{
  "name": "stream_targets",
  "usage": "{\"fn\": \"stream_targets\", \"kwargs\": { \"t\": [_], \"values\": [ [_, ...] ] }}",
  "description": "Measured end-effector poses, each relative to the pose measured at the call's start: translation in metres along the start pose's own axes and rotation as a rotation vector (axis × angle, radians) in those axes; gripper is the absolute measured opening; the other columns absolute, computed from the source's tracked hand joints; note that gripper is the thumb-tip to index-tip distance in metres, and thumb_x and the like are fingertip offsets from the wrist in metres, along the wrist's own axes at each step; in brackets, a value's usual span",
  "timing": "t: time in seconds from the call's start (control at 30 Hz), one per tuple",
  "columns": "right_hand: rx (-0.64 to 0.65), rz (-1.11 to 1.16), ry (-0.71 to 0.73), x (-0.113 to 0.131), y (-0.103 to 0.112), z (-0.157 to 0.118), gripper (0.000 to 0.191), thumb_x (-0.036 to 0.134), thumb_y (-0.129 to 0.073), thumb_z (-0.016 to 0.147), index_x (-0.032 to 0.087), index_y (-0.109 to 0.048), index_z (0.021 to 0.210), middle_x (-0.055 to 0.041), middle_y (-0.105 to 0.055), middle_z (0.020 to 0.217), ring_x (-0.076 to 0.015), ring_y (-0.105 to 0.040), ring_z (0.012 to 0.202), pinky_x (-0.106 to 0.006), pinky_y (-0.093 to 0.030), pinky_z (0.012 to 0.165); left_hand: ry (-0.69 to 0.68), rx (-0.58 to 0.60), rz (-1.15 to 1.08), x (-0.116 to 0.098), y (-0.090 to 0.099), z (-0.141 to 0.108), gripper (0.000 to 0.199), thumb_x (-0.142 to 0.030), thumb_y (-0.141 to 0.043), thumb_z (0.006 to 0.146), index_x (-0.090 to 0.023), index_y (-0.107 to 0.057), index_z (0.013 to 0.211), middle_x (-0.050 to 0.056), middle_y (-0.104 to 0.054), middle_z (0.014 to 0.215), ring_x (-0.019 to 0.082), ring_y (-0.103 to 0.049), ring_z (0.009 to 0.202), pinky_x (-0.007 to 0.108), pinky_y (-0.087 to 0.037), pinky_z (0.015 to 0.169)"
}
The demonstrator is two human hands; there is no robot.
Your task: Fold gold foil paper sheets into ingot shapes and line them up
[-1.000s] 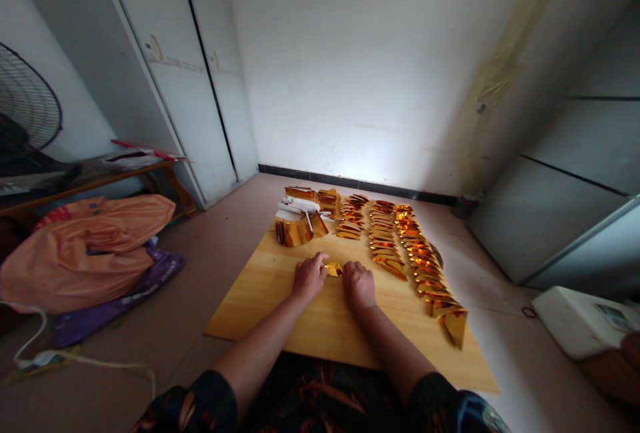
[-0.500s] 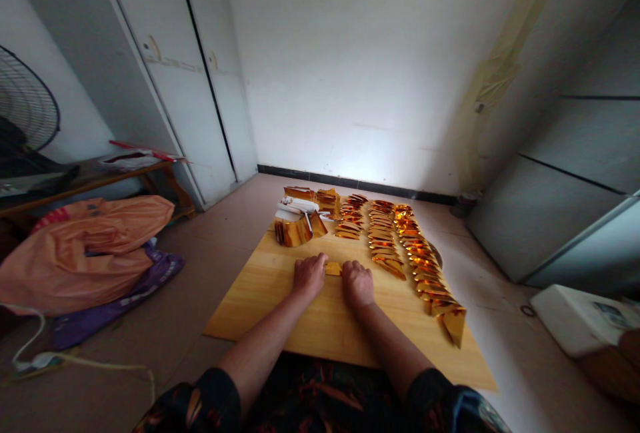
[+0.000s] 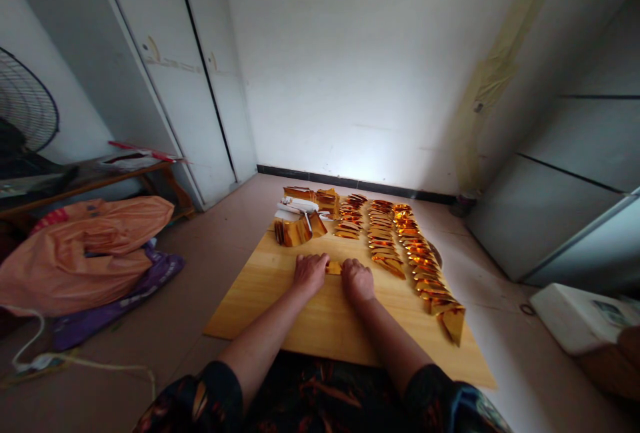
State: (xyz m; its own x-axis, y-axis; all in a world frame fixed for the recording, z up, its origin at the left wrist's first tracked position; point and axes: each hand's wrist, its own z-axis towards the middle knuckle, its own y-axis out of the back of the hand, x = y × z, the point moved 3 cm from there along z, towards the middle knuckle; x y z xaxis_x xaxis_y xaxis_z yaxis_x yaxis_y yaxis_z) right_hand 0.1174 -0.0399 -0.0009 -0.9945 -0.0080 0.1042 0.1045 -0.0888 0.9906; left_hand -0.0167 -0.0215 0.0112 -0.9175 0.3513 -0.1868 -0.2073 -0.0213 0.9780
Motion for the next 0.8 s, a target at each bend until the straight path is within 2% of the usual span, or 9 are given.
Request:
{"fn": "stream_targets", "kwargs": {
  "t": [0.43,0.6,0.8],
  "values": [
    [-0.021,0.036,-0.002,-0.002,0.005,-0.005,0.017,0.024,-0.040,0.095,0.019,-0.057,0.096,-0.0062,-0.063,0.095,-0.0143,-0.061,0.084,-0.025,-0.033,0.069,0.005,-0.035,-0.024,0.000,-0.004,-0.005,0.025,-0.023,-0.041,0.090,-0.029,-0.064,0.096,0.003,-0.063,0.088,0.020,-0.053,0.092,0.038,-0.032,0.085],
    [-0.038,0.091,0.061,-0.007,0.000,-0.006,0.012,0.025,-0.046,0.093,0.022,-0.057,0.096,-0.0032,-0.061,0.097,-0.0126,-0.058,0.082,-0.024,-0.031,0.070,0.010,-0.066,-0.036,0.000,-0.001,-0.009,0.025,-0.026,-0.044,0.090,-0.034,-0.066,0.097,0.004,-0.060,0.096,0.021,-0.046,0.101,0.037,-0.030,0.088],
    [-0.046,0.144,0.061,-0.012,-0.001,-0.006,0.020,0.021,-0.041,0.094,0.021,-0.061,0.091,-0.0026,-0.061,0.093,-0.0117,-0.057,0.076,-0.023,-0.032,0.069,-0.007,-0.099,-0.070,0.002,-0.001,-0.010,0.026,-0.031,-0.046,0.090,-0.041,-0.066,0.102,0.003,-0.056,0.109,0.022,-0.043,0.105,0.040,-0.029,0.090]
  ]
}}
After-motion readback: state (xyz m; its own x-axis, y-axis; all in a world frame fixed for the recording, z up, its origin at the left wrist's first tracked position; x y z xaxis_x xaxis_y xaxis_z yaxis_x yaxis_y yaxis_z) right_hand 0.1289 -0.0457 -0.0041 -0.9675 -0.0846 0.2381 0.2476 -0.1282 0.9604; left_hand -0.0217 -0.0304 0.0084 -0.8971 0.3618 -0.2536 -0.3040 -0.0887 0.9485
